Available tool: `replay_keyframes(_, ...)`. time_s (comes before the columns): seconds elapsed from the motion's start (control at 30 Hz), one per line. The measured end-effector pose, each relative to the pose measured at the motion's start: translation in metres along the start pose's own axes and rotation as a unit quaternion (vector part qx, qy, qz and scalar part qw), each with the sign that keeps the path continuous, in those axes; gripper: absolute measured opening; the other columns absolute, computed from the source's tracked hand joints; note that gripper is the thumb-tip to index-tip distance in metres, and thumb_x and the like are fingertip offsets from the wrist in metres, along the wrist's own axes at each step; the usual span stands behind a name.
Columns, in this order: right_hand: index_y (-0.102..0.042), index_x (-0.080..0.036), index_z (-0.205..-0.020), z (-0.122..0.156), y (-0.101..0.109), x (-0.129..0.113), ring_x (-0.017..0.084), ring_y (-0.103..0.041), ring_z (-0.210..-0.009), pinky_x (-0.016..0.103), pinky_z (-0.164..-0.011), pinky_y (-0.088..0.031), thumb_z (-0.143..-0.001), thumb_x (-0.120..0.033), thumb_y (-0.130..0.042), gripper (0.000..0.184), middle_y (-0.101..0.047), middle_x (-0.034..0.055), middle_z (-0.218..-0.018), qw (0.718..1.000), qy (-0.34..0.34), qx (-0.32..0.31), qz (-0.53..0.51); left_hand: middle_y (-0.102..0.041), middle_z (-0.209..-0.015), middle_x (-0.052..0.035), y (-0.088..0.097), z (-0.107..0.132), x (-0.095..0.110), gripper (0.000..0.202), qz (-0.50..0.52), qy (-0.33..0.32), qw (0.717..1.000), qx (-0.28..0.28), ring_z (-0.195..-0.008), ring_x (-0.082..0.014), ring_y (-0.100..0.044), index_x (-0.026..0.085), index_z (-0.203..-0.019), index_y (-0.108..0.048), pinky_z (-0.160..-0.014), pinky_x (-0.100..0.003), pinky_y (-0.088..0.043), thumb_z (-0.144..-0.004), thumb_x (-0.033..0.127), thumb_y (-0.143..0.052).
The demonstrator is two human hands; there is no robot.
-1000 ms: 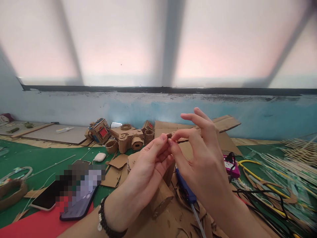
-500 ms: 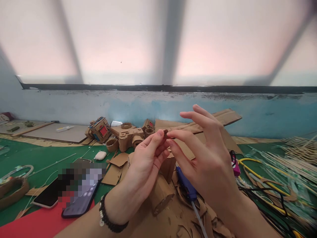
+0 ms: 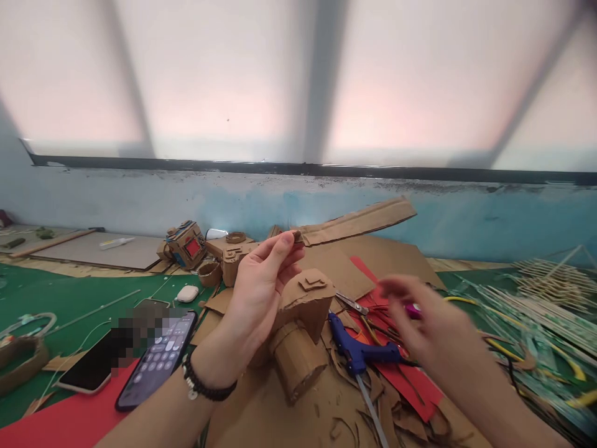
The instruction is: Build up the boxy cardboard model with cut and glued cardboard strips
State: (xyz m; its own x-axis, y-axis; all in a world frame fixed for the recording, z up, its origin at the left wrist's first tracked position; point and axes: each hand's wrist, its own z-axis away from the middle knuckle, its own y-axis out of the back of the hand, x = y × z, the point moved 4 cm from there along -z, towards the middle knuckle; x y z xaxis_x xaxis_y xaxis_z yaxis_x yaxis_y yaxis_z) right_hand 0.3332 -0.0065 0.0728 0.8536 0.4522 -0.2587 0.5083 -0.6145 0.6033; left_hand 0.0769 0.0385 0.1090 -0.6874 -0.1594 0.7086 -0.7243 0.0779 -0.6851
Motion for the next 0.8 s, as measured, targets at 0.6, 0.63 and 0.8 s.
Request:
replay_keyframes(0.6, -0.076, -0.028, -0.134, 0.042, -0.047, 0.047, 0.034, -0.074, -0.131, 0.045, -0.104, -0.064, -0.081, -0.009, -0.056, 0.059, -0.070, 0.0130, -0.150, 0.919, -0.017, -0.393, -0.008, -0.088, -0.093, -0.0012, -0.003, 0.006, 0.033, 0.016, -0.188, -0.187, 0.954, -0.139, -0.066, -0.0081, -0.073, 0.030, -0.093, -0.093, -0.066, -0.016, -0.063, -0.087, 0.044, -0.096)
replay_keyframes(0.63, -0.077, -0.029, -0.132, 0.046, -0.039, 0.054, 0.034, -0.073, -0.133, 0.045, -0.107, -0.064, -0.082, -0.013, -0.057, 0.056, -0.070, 0.0115, -0.152, 0.929, -0.035, -0.365, -0.045, -0.087, -0.091, -0.0010, -0.002, 0.005, 0.033, 0.017, -0.188, -0.185, 0.955, -0.135, -0.067, -0.0082, -0.073, 0.030, -0.093, -0.093, -0.066, -0.016, -0.063, -0.086, 0.045, -0.096)
replay_keyframes(0.8, -0.080, -0.027, -0.132, 0.090, -0.006, 0.081, 0.038, -0.072, -0.138, 0.039, -0.108, -0.065, -0.095, -0.054, -0.071, 0.046, -0.076, 0.0160, -0.146, 0.939, -0.165, -0.188, -0.237, -0.085, -0.089, -0.0018, 0.007, -0.007, 0.032, 0.027, -0.150, -0.146, 0.973, -0.098, -0.077, -0.0113, -0.078, 0.027, -0.092, -0.092, -0.064, -0.015, -0.062, -0.080, 0.049, -0.100)
